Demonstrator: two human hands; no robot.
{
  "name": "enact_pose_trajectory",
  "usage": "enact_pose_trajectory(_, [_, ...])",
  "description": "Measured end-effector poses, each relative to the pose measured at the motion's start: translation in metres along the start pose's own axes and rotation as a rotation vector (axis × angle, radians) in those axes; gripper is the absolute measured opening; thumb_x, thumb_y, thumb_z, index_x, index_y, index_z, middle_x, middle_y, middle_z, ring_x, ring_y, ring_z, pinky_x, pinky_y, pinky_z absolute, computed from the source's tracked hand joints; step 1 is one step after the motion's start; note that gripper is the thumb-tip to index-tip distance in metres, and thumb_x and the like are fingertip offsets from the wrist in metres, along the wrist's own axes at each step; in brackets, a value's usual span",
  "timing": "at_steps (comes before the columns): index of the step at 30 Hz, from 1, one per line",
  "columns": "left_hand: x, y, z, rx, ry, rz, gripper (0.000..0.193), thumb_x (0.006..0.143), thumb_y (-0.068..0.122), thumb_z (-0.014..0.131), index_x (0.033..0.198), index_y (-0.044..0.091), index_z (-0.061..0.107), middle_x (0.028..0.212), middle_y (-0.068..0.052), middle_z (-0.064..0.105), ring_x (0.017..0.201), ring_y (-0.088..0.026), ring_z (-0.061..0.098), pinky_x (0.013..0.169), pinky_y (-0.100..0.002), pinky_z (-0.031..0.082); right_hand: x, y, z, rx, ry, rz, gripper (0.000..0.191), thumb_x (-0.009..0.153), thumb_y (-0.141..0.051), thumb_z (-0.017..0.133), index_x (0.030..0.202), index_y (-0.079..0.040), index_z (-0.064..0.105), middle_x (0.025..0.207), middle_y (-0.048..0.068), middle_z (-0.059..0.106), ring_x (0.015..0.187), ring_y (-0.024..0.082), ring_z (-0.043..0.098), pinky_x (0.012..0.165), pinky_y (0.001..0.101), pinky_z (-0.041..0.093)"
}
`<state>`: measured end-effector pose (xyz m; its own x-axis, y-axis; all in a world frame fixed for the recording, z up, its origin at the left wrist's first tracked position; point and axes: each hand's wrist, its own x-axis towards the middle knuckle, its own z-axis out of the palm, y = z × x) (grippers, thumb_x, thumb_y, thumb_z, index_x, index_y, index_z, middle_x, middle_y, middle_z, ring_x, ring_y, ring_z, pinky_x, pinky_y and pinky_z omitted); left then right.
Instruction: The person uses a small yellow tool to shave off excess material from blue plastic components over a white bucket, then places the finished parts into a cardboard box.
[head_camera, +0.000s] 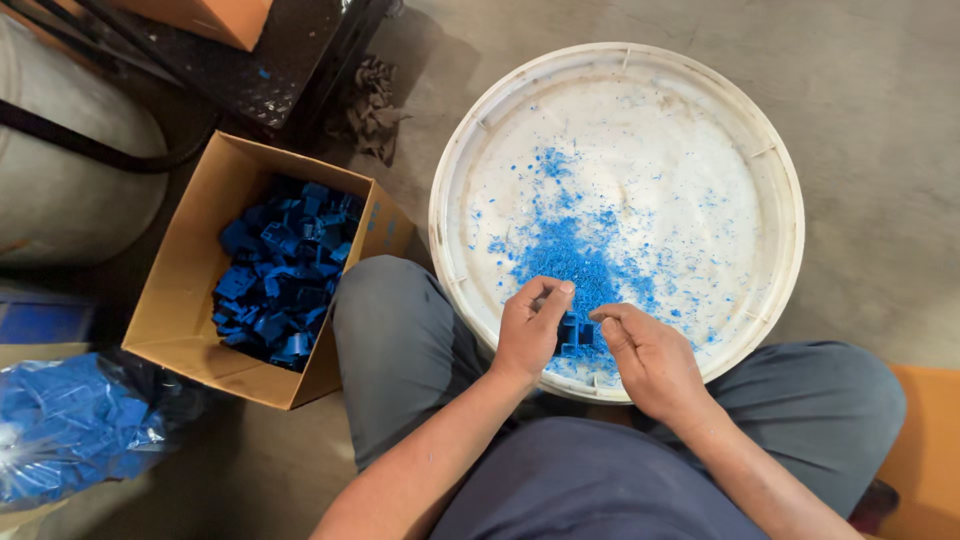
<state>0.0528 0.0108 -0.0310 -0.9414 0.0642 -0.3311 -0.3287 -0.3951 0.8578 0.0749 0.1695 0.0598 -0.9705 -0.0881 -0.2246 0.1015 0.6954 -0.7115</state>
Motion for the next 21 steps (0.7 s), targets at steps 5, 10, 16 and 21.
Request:
enact_pose_trajectory(5, [0.006, 0.008, -0.008, 0.098, -0.031, 0.073, 0.031, 0.103, 0.029, 0.068, 0.086, 0.004, 0.068, 0.072, 0.007, 0.053, 0.066, -0.002, 0.042, 0.058, -0.022, 0.036, 0.009, -0.015, 0.003, -0.098, 0.033, -0.184, 0.028, 0.094, -0.031, 0.064, 0.111, -0.011, 0.071, 0.088, 0.009, 0.071, 0.076, 0.027, 0.068, 0.068, 0.0389, 0.053])
enact_pose_trajectory(10, [0.008, 0.013, -0.009, 0.113, -0.007, 0.043, 0.027, 0.099, 0.028, 0.069, 0.088, 0.003, 0.07, 0.072, 0.005, 0.06, 0.066, -0.002, 0.049, 0.059, -0.022, 0.041, 0.019, -0.027, 0.007, -0.232, -0.068, -0.126, 0.066, 0.06, -0.05, 0.087, 0.11, -0.009, 0.071, 0.075, 0.009, 0.065, 0.064, 0.027, 0.063, 0.06, 0.04, 0.051])
enact_pose_trajectory(16, [0.012, 0.012, -0.01, 0.189, -0.006, 0.065, 0.021, 0.096, 0.023, 0.07, 0.09, 0.004, 0.07, 0.071, 0.004, 0.061, 0.066, -0.003, 0.051, 0.058, -0.023, 0.043, 0.024, -0.028, 0.008, -0.293, -0.086, -0.097, 0.07, 0.055, -0.057, 0.09, 0.102, -0.009, 0.072, 0.069, 0.008, 0.062, 0.063, 0.028, 0.062, 0.058, 0.041, 0.05])
enact_pose_trajectory(21, [0.011, 0.014, -0.009, 0.236, -0.005, 0.116, 0.019, 0.095, 0.021, 0.071, 0.089, 0.004, 0.069, 0.072, 0.004, 0.062, 0.066, -0.003, 0.05, 0.058, -0.024, 0.043, 0.023, -0.025, 0.007, -0.323, -0.093, -0.084, 0.071, 0.054, -0.06, 0.089, 0.103, -0.01, 0.072, 0.069, 0.008, 0.062, 0.064, 0.029, 0.063, 0.059, 0.0419, 0.05])
